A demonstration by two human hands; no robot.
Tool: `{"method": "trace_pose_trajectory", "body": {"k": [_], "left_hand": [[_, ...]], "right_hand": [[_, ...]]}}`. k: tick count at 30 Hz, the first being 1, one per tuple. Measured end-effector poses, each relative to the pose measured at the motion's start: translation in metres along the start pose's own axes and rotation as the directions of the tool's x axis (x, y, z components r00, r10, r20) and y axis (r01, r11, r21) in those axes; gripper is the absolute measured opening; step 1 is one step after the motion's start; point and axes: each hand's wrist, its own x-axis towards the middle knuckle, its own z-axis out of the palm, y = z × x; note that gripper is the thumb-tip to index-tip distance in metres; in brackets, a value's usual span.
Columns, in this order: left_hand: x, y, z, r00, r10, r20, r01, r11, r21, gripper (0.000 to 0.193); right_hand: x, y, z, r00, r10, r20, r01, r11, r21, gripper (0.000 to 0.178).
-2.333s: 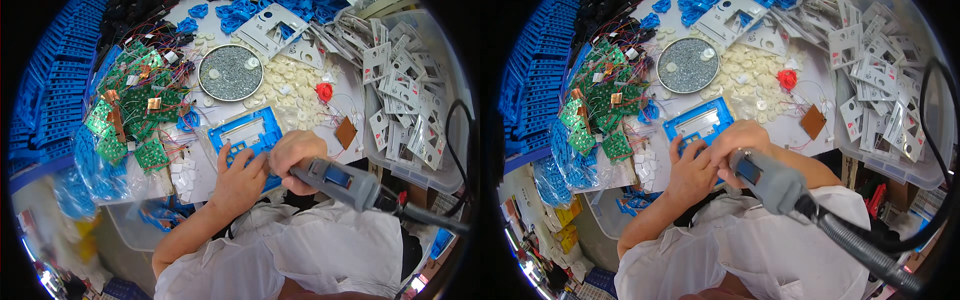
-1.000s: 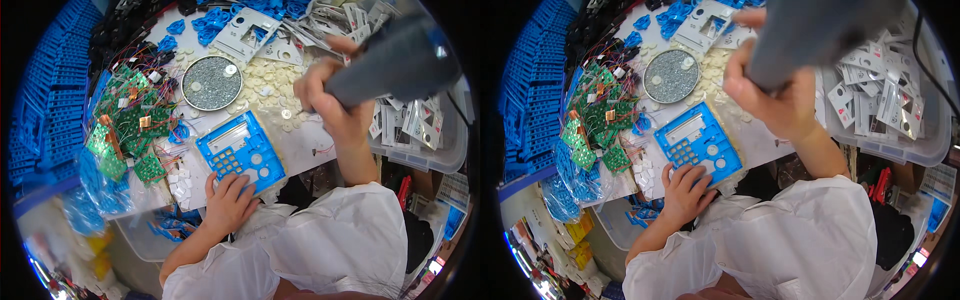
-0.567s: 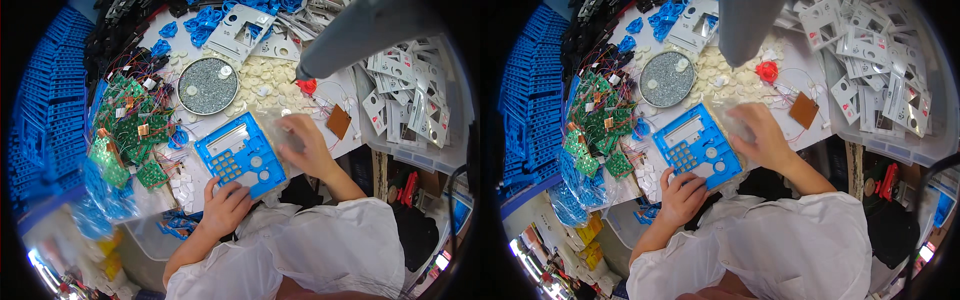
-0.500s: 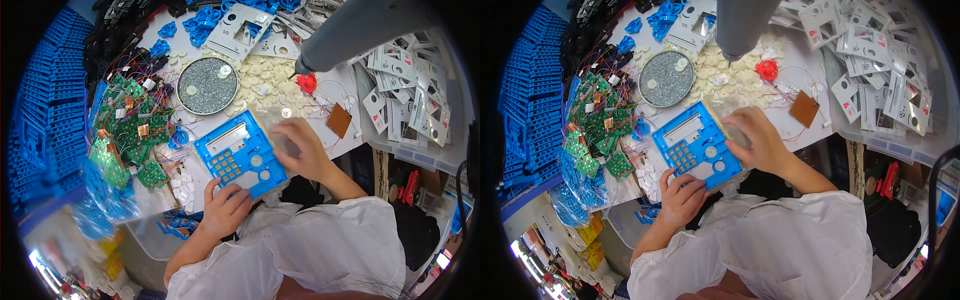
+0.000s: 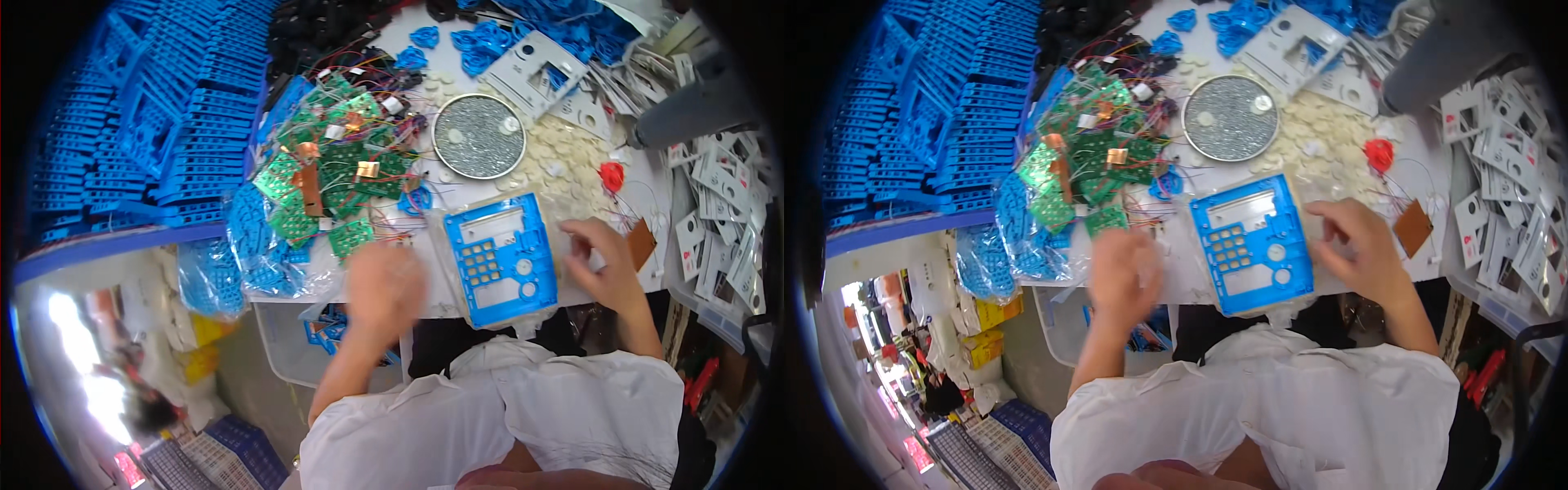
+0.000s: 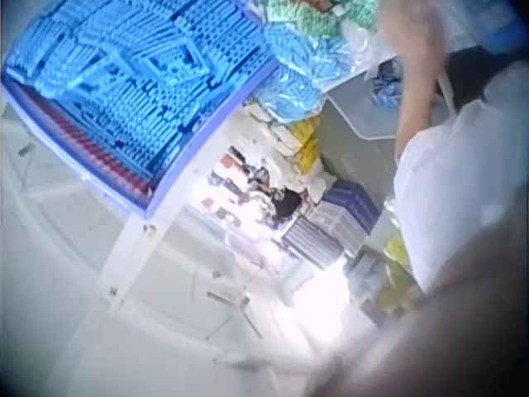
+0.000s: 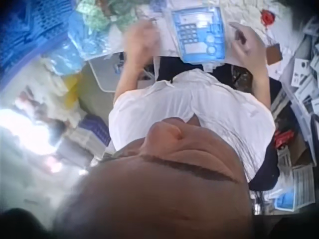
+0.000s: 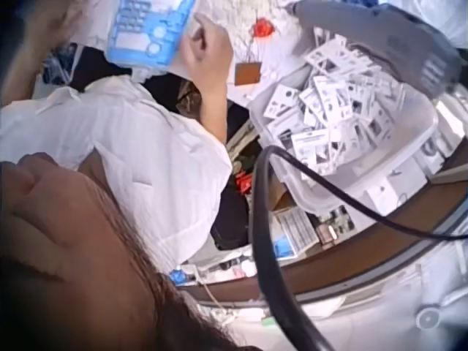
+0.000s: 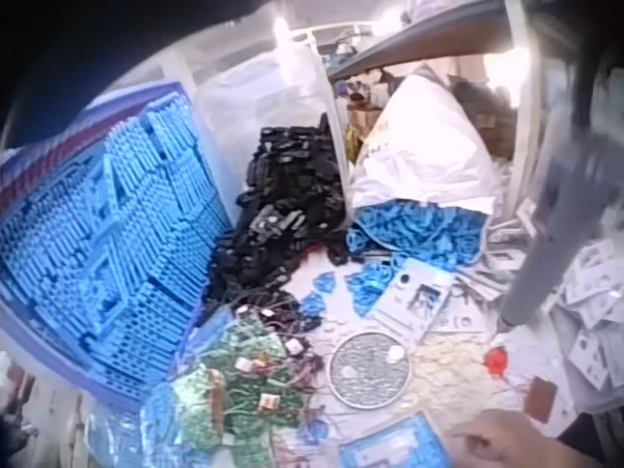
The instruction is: Assembling electronic components into a plastic frame using a power screwdriver.
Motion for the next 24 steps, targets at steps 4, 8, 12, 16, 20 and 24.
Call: {"method": "trace_pose_trajectory", "body": {"k": [4, 8, 12, 16, 20, 24], "left_hand": [[0.022, -0.071, -0.054, 0.865, -0.326, -0.382, 0.373, 0.926, 0.054, 0.012], [0.031, -0.087, -0.070, 0.937, -0.325, -0.126, 0.348, 0.894, 0.283, 0.024], [0.028, -0.097, -0.047, 0.944, -0.321, -0.074, 0.323, 0.861, 0.392, 0.026], [0.022, -0.111, -0.048, 0.856, -0.503, -0.116, 0.515, 0.816, 0.263, 0.021], [0.026, -0.103, -0.066, 0.755, -0.653, 0.068, 0.628, 0.749, 0.210, 0.022], [0.003, -0.083, -0.072, 0.703, -0.666, 0.250, 0.552, 0.733, 0.398, 0.018]], "right_hand": [[0.018, -0.014, -0.028, 0.981, -0.103, -0.167, 0.123, 0.985, 0.117, 0.046], [0.054, -0.026, -0.035, 0.950, -0.136, -0.281, 0.195, 0.961, 0.196, 0.045], [0.073, -0.034, -0.032, 0.945, -0.158, -0.288, 0.225, 0.949, 0.220, 0.048], [0.073, -0.034, -0.030, 0.950, -0.087, -0.301, 0.172, 0.947, 0.270, 0.049], [0.065, -0.029, -0.030, 0.963, -0.042, -0.268, 0.121, 0.950, 0.289, 0.047], [0.058, -0.015, -0.026, 0.976, -0.049, -0.214, 0.103, 0.963, 0.250, 0.044]]}}
